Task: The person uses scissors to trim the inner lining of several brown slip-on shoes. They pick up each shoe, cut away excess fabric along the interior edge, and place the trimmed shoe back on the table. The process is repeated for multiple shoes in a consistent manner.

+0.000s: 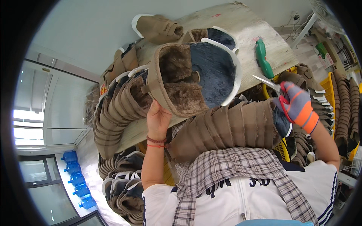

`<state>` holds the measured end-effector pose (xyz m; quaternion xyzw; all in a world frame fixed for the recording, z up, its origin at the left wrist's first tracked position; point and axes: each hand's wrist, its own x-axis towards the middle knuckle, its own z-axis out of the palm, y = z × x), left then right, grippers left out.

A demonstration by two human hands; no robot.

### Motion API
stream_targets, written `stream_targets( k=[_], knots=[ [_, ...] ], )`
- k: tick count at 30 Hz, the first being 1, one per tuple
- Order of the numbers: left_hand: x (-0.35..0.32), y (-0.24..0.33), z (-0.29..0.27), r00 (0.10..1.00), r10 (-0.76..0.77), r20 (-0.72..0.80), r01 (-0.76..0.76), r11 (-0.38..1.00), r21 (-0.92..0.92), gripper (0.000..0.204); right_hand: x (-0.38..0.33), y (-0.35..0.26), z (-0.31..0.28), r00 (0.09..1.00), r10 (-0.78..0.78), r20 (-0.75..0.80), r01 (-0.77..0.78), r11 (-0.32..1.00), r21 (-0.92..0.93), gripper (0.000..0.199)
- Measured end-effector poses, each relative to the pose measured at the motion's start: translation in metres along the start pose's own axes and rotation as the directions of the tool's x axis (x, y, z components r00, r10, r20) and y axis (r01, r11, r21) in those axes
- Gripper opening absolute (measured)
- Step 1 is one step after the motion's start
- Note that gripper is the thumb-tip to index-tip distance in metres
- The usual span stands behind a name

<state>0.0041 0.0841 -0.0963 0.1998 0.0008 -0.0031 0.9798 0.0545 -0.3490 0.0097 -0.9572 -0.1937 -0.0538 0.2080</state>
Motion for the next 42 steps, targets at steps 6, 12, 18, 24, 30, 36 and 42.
stream_targets(
  k=[6, 12, 18, 24, 30, 36, 42],
  knots=[
    [-0.032, -0.02, 0.013, 1.0, 0.004, -0.002, -0.004, 0.996, 0.087, 0.034, 0.058, -0.086, -0.014, 0.837, -0.532, -0.127, 0.492, 0.834, -0.25, 0.026],
    [-0.042, -0.021, 0.013, 0.998, -0.049, -0.033, 0.052, 0.995, 0.086, 0.033, 0.084, -0.138, 0.012, 0.788, -0.608, 0.091, 0.596, 0.719, -0.358, 0.018],
    [-0.04, -0.025, 0.007, 0.999, -0.044, -0.016, 0.045, 0.996, 0.078, 0.036, 0.089, -0.152, 0.024, 0.765, -0.548, 0.337, 0.64, 0.594, -0.488, 0.019],
    [-0.039, -0.024, 0.001, 0.999, -0.049, -0.02, 0.05, 0.998, 0.024, 0.036, 0.09, -0.149, 0.034, 0.752, -0.597, 0.281, 0.644, 0.574, -0.506, 0.007],
    [-0.038, -0.024, 0.005, 0.998, -0.06, 0.0, 0.06, 0.996, 0.067, 0.038, 0.086, -0.14, 0.034, 0.768, -0.599, 0.227, 0.621, 0.61, -0.492, 0.01],
    [-0.035, -0.019, 0.01, 0.997, -0.071, 0.04, 0.068, 0.995, 0.076, 0.037, 0.087, -0.093, -0.002, 0.845, -0.534, -0.027, 0.52, 0.833, -0.19, 0.035],
    [0.02, -0.06, 0.094, 0.991, -0.1, 0.093, 0.059, 0.925, 0.374, 0.036, 0.073, -0.072, 0.002, 0.966, -0.123, 0.226, -0.131, 0.519, 0.845, 0.047]
  ],
)
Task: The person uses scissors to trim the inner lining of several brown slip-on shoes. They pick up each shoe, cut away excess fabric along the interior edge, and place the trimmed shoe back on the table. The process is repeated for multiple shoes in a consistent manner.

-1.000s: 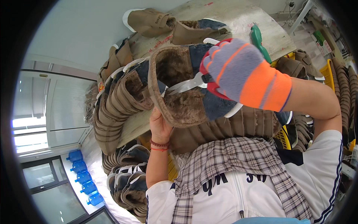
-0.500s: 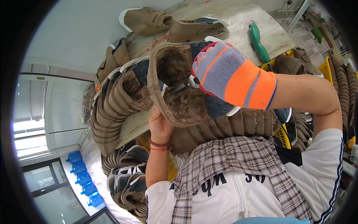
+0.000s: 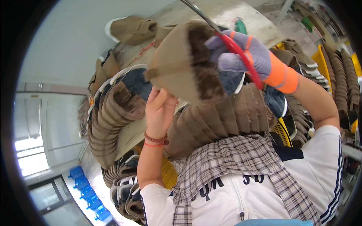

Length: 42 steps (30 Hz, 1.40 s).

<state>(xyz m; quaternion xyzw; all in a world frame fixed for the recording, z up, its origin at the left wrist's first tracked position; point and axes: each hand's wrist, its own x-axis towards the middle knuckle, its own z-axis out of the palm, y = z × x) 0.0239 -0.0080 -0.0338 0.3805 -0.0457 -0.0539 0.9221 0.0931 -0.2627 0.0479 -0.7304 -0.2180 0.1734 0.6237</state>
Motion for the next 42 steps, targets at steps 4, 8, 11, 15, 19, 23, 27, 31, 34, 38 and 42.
stream_targets(
  k=[4, 8, 11, 15, 19, 23, 27, 31, 34, 38, 42],
  knots=[
    [0.04, -0.044, 0.06, 0.973, -0.022, 0.228, -0.024, 0.98, 0.196, 0.036, -0.004, 0.009, -0.014, 0.881, -0.417, -0.224, 0.316, 0.87, -0.378, 0.022],
    [0.044, -0.086, 0.096, 0.948, -0.144, 0.284, -0.073, 0.769, 0.635, 0.039, -0.052, 0.016, -0.099, 0.9, -0.426, -0.093, 0.221, 0.629, -0.745, 0.034],
    [0.046, -0.114, 0.093, 0.708, -0.175, 0.684, -0.674, 0.121, 0.729, 0.044, -0.096, 0.023, -0.101, 0.896, -0.09, -0.435, -0.172, 0.833, -0.526, 0.034],
    [0.038, -0.139, 0.087, 0.551, -0.423, 0.72, -0.732, 0.17, 0.66, 0.036, -0.145, 0.067, -0.087, 0.875, 0.369, -0.314, -0.438, 0.88, -0.184, 0.049],
    [0.035, -0.124, 0.084, 0.542, -0.395, 0.742, -0.693, 0.291, 0.66, 0.033, -0.156, 0.096, -0.044, 0.865, 0.431, -0.256, -0.386, 0.898, 0.21, 0.043],
    [0.021, -0.089, 0.078, 0.641, -0.375, 0.67, -0.613, 0.275, 0.74, 0.033, -0.16, 0.163, -0.037, 0.998, 0.0, -0.058, -0.017, 0.959, -0.285, 0.049],
    [-0.039, -0.008, 0.038, 0.964, 0.047, 0.262, -0.265, 0.096, 0.959, 0.023, -0.143, 0.139, -0.016, 0.807, 0.58, -0.109, -0.412, 0.686, 0.6, 0.048],
    [-0.169, 0.002, -0.079, 0.573, 0.71, -0.409, 0.308, 0.276, 0.91, 0.007, -0.146, 0.164, -0.02, 0.857, 0.515, 0.02, -0.434, 0.699, 0.568, 0.062],
    [-0.234, -0.025, -0.088, 0.524, 0.211, -0.825, 0.337, 0.839, 0.428, 0.017, -0.129, 0.153, -0.018, 0.868, 0.49, 0.076, -0.452, 0.717, 0.53, 0.065],
    [-0.215, -0.046, -0.07, 0.724, -0.038, -0.689, 0.189, 0.971, 0.145, 0.033, -0.125, 0.129, -0.012, 0.895, 0.431, 0.114, -0.425, 0.747, 0.511, 0.068],
    [-0.192, -0.04, -0.059, 0.779, -0.106, -0.619, 0.257, 0.953, 0.161, 0.048, -0.125, 0.113, -0.011, 0.905, 0.402, 0.142, -0.416, 0.759, 0.501, 0.073]
  ],
)
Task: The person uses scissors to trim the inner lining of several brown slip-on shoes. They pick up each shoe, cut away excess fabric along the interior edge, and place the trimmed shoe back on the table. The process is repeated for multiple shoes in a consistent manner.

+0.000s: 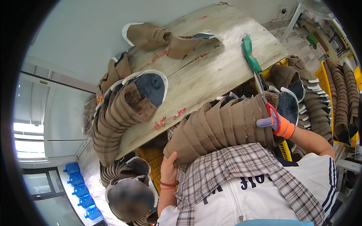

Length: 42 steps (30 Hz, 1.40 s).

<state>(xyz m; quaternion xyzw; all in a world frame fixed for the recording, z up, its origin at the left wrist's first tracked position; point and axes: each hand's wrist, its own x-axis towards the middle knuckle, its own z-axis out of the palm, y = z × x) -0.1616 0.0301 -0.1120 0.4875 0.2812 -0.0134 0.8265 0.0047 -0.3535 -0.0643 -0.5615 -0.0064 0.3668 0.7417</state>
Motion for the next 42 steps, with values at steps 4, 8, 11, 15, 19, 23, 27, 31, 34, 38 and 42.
stream_targets(
  k=[4, 8, 11, 15, 19, 23, 27, 31, 34, 38, 42],
  knots=[
    [-0.03, 0.023, 0.022, 0.999, 0.036, 0.032, -0.035, 0.999, -0.012, 0.054, -0.013, -0.03, 0.003, 0.999, -0.012, 0.037, 0.015, 0.997, -0.079, 0.078],
    [-0.049, 0.047, 0.035, 0.991, 0.114, 0.064, -0.115, 0.993, 0.003, 0.056, -0.021, -0.055, 0.004, 0.996, -0.041, 0.082, 0.054, 0.986, -0.159, 0.083],
    [-0.058, 0.061, 0.032, 0.962, 0.256, 0.097, -0.257, 0.966, 0.006, 0.061, -0.025, -0.069, 0.001, 0.976, -0.181, 0.121, 0.208, 0.94, -0.269, 0.086],
    [-0.028, 0.061, 0.014, 0.912, 0.382, 0.149, -0.378, 0.924, -0.054, 0.077, 0.002, -0.094, 0.003, 0.919, -0.358, 0.168, 0.388, 0.898, -0.209, 0.084],
    [0.054, 0.057, 0.014, 0.892, 0.395, 0.219, -0.382, 0.918, -0.105, 0.074, 0.075, -0.096, -0.024, 0.852, -0.475, 0.221, 0.514, 0.838, -0.184, 0.076],
    [0.142, 0.046, 0.018, 0.913, 0.308, 0.269, -0.304, 0.951, -0.057, 0.066, 0.15, -0.087, -0.049, 0.899, -0.408, 0.163, 0.426, 0.899, -0.101, 0.077],
    [0.175, 0.056, 0.019, 0.921, 0.268, 0.283, -0.275, 0.961, -0.017, 0.062, 0.204, -0.084, -0.067, 0.883, -0.447, 0.141, 0.465, 0.875, -0.138, 0.079],
    [0.197, 0.064, 0.029, 0.92, 0.269, 0.285, -0.284, 0.959, 0.01, 0.061, 0.225, -0.118, -0.072, 0.9, -0.382, 0.209, 0.425, 0.875, -0.23, 0.073],
    [0.216, 0.069, 0.052, 0.893, 0.316, 0.321, -0.329, 0.944, -0.015, 0.055, 0.253, -0.129, -0.09, 0.821, -0.523, 0.228, 0.57, 0.778, -0.266, 0.07],
    [0.251, 0.076, 0.07, 0.876, 0.346, 0.335, -0.357, 0.934, -0.031, 0.057, 0.279, -0.157, -0.098, 0.844, -0.505, 0.181, 0.536, 0.805, -0.253, 0.064],
    [0.285, 0.086, 0.096, 0.849, 0.382, 0.366, -0.389, 0.919, -0.055, 0.053, 0.299, -0.178, -0.108, 0.866, -0.485, 0.126, 0.5, 0.849, -0.172, 0.056]
  ],
)
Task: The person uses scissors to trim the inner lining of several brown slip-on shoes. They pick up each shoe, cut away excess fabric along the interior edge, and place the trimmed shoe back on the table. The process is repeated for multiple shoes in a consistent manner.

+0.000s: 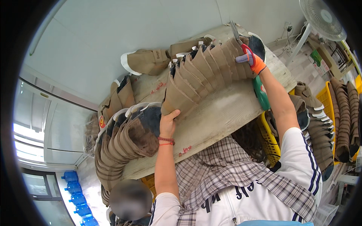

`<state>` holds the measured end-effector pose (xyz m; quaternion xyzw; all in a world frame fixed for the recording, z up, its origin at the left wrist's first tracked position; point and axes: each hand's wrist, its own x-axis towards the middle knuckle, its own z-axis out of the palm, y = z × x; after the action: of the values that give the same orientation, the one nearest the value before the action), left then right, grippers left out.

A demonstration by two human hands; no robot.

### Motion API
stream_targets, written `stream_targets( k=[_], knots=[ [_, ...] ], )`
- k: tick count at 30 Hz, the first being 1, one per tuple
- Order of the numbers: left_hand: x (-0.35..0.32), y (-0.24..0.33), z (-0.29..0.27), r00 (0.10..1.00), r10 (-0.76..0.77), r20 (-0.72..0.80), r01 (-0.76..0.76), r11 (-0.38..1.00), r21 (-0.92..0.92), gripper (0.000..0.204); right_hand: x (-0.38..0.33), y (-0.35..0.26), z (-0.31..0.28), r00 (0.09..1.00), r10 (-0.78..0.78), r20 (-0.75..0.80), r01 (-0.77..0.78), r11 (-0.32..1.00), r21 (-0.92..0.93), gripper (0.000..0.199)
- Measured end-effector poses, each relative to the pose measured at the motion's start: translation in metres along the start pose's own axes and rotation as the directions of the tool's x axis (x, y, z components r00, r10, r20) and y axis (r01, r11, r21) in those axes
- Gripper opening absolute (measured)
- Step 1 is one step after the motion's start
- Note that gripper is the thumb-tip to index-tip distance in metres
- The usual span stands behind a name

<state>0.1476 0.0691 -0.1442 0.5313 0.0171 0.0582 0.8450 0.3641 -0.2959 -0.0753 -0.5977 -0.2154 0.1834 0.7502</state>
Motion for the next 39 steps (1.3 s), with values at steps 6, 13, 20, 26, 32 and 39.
stream_targets(
  k=[6, 13, 20, 26, 32, 39],
  knots=[
    [0.058, -0.009, 0.003, 0.999, -0.041, -0.012, 0.042, 0.998, 0.055, 0.046, 0.05, 0.01, -0.053, 0.999, -0.034, 0.031, 0.046, 0.827, -0.561, 0.046],
    [0.068, -0.016, 0.026, 0.994, 0.024, -0.107, 0.004, 0.968, 0.251, 0.043, 0.069, 0.083, -0.114, 0.925, -0.069, -0.374, -0.09, 0.915, -0.392, 0.045],
    [0.048, 0.017, 0.029, 0.802, 0.119, -0.585, 0.046, 0.965, 0.259, 0.032, 0.036, 0.079, -0.109, 0.799, -0.087, -0.595, -0.148, 0.93, -0.335, 0.025],
    [0.136, 0.075, -0.001, 0.905, -0.034, -0.423, 0.122, 0.976, 0.183, 0.042, 0.002, 0.078, -0.115, 0.746, -0.128, -0.654, 0.085, 0.992, -0.097, 0.019],
    [0.229, 0.064, -0.043, 0.908, 0.199, -0.368, -0.063, 0.934, 0.351, 0.041, -0.056, 0.058, -0.076, 0.784, -0.085, -0.615, 0.04, 0.995, -0.086, 0.028],
    [0.168, 0.153, 0.008, 0.644, 0.765, 0.01, -0.274, 0.219, 0.936, 0.033, -0.101, 0.026, 0.012, 0.828, -0.077, -0.555, -0.013, 0.988, -0.156, 0.034]
  ],
)
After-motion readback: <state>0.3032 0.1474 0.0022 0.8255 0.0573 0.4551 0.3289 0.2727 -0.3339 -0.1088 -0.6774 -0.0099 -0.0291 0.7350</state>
